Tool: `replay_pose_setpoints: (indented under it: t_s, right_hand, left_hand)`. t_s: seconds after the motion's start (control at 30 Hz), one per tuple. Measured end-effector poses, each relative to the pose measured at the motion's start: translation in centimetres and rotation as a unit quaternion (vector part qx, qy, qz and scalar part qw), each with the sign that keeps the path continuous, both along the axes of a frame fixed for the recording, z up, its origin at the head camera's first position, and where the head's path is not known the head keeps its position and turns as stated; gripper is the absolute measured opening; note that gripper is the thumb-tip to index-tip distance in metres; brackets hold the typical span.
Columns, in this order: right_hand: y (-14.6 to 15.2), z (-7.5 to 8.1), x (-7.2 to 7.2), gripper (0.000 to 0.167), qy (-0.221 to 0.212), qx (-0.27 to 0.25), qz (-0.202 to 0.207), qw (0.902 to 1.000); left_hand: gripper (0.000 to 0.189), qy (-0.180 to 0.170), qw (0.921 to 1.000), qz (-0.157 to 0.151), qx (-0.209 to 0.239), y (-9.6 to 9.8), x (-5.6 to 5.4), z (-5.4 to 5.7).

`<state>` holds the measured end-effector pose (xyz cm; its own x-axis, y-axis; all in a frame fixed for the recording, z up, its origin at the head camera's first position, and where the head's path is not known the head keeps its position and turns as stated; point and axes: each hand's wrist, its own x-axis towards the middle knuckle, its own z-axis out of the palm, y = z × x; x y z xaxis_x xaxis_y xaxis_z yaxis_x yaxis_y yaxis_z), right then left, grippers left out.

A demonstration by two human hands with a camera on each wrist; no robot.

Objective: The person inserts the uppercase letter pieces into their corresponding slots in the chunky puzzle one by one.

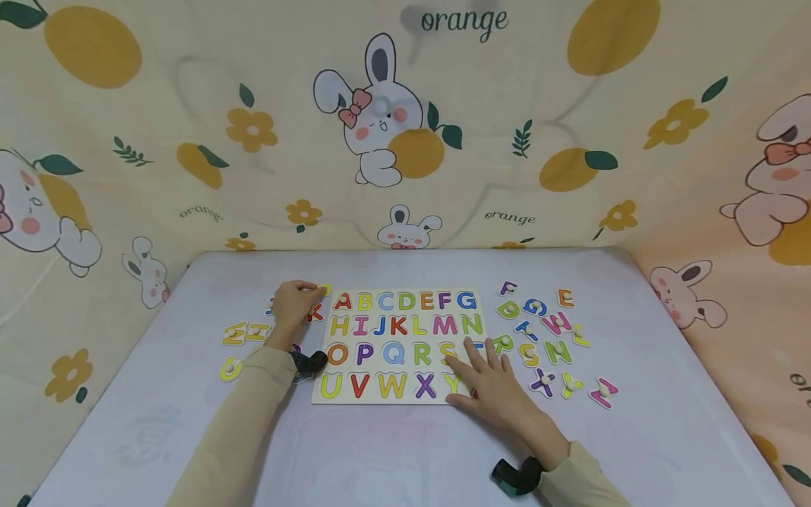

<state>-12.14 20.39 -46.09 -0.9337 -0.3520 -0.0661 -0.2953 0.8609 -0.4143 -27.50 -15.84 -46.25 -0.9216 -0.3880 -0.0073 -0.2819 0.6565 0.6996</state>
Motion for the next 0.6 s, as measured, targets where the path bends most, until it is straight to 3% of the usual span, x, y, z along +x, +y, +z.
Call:
replay_pose_setpoints:
  t_s: [0.33,0.6]
  right_hand:
    - [0.01,0.03,0.19,0.063,0.008,0.0,-0.002,1.0]
    - [0.1,0.05,0.27,0.064,0.008,-0.003,-0.007,0.9999]
  left_hand:
    - [0.029,-0.011,0.9997,0.021,-0.005,0.38,-0.13,-0.06]
    - [0.028,0.031,0.9994,0.002,-0.013,0.4,-0.21,-0.16]
